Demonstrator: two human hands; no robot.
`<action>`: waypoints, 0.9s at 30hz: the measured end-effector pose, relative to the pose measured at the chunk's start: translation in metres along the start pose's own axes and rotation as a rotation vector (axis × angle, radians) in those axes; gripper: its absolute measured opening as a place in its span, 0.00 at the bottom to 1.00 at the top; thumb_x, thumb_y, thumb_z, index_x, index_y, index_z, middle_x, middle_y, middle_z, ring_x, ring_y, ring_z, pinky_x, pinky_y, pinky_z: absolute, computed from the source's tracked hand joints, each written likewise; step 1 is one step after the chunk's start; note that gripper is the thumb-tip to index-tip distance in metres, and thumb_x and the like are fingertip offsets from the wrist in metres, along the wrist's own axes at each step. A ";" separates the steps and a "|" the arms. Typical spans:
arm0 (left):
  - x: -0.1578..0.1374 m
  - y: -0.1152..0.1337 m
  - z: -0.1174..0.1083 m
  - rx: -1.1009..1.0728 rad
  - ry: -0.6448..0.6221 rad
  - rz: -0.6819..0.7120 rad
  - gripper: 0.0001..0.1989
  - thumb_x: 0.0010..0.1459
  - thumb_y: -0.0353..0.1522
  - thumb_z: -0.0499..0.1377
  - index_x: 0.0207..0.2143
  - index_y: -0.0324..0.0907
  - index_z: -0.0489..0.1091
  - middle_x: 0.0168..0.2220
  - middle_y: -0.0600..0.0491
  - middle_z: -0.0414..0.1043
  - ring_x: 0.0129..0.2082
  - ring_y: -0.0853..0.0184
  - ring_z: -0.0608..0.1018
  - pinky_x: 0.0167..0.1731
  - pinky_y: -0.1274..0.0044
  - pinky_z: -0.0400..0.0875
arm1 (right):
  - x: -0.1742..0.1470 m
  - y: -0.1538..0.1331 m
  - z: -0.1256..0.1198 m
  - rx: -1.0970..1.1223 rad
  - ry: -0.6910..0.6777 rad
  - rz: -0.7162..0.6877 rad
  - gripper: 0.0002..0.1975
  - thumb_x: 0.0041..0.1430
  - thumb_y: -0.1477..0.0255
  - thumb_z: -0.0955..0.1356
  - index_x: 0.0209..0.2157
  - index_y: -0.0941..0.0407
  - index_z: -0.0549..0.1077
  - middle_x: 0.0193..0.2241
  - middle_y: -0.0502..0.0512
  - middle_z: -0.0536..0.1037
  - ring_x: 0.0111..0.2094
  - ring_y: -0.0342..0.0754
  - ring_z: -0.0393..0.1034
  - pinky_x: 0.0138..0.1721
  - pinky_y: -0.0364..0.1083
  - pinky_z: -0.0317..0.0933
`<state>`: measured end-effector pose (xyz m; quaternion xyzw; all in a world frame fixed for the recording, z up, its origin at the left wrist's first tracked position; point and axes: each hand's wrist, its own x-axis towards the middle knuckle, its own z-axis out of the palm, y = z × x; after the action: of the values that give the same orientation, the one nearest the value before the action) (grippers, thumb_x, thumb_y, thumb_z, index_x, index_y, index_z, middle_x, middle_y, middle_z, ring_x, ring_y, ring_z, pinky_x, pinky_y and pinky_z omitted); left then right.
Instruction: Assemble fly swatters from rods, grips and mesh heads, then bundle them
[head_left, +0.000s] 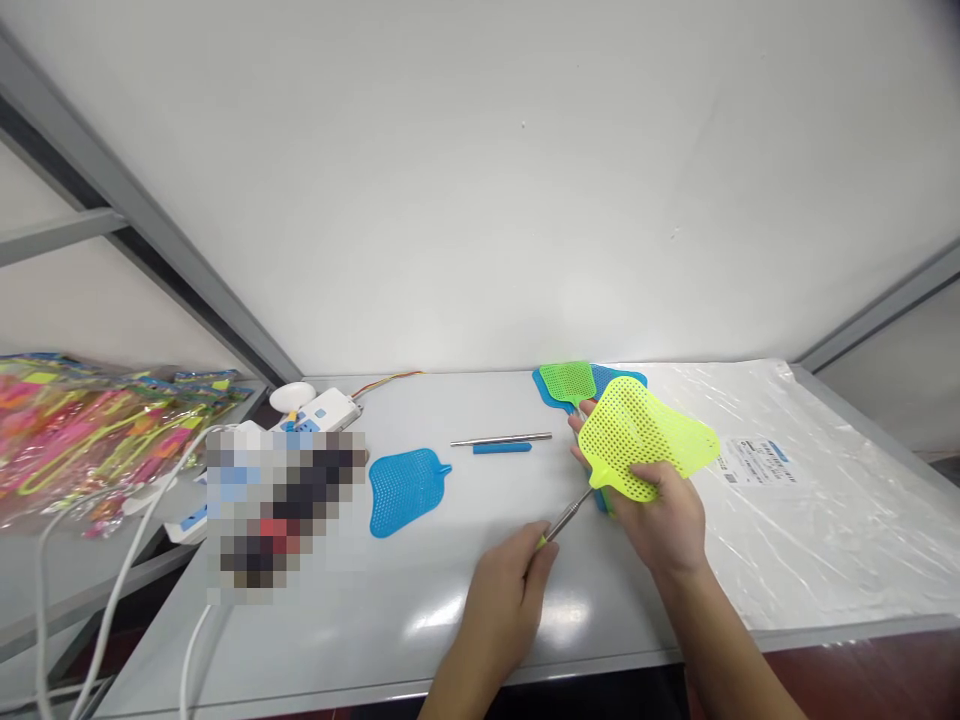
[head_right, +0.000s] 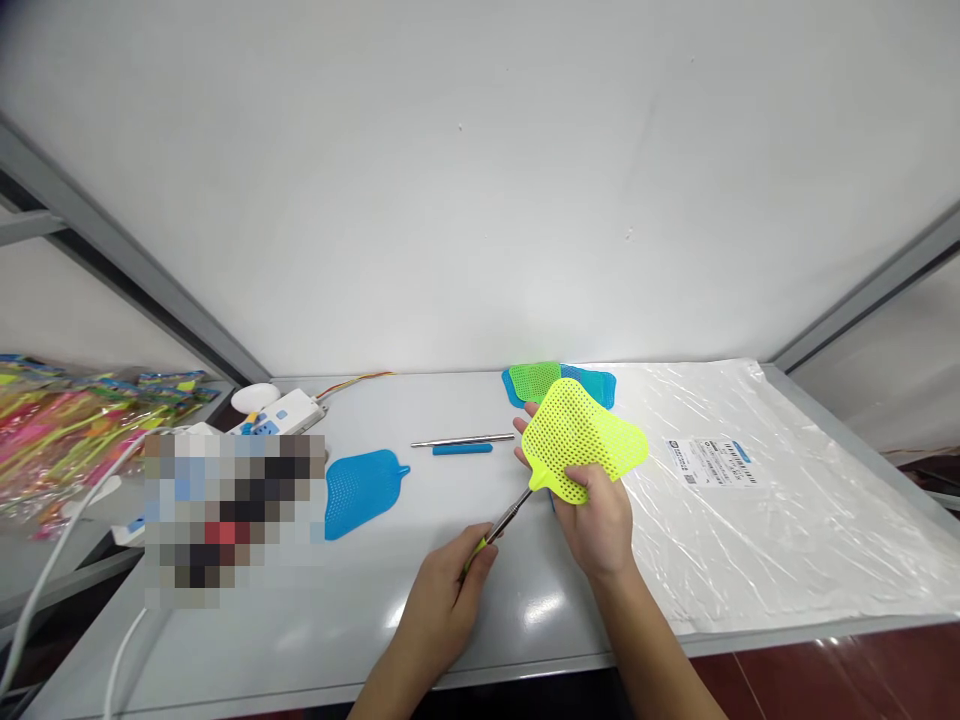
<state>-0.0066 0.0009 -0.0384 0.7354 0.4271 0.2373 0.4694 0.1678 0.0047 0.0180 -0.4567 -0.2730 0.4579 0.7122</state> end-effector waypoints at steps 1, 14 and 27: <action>0.000 0.000 0.000 0.001 0.009 0.004 0.15 0.67 0.38 0.47 0.45 0.45 0.70 0.34 0.52 0.74 0.33 0.63 0.73 0.34 0.76 0.63 | -0.001 -0.001 -0.001 0.000 -0.018 0.002 0.25 0.48 0.68 0.67 0.51 0.44 0.70 0.52 0.52 0.74 0.54 0.64 0.67 0.46 0.61 0.68; -0.008 0.004 -0.011 -0.269 -0.144 -0.040 0.20 0.67 0.43 0.45 0.39 0.41 0.70 0.21 0.59 0.53 0.23 0.71 0.59 0.24 0.79 0.53 | -0.004 -0.009 -0.002 0.197 -0.231 0.124 0.29 0.54 0.72 0.62 0.59 0.52 0.65 0.55 0.59 0.72 0.56 0.61 0.65 0.54 0.63 0.61; -0.009 0.007 -0.008 -0.314 -0.120 -0.083 0.20 0.67 0.44 0.45 0.38 0.41 0.69 0.22 0.59 0.54 0.23 0.71 0.58 0.25 0.79 0.53 | -0.011 -0.008 0.007 0.095 -0.032 0.087 0.25 0.62 0.62 0.65 0.59 0.53 0.64 0.55 0.62 0.72 0.51 0.59 0.72 0.44 0.54 0.70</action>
<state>-0.0143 -0.0042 -0.0278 0.6478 0.3860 0.2370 0.6126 0.1606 -0.0040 0.0282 -0.4265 -0.2423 0.5080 0.7081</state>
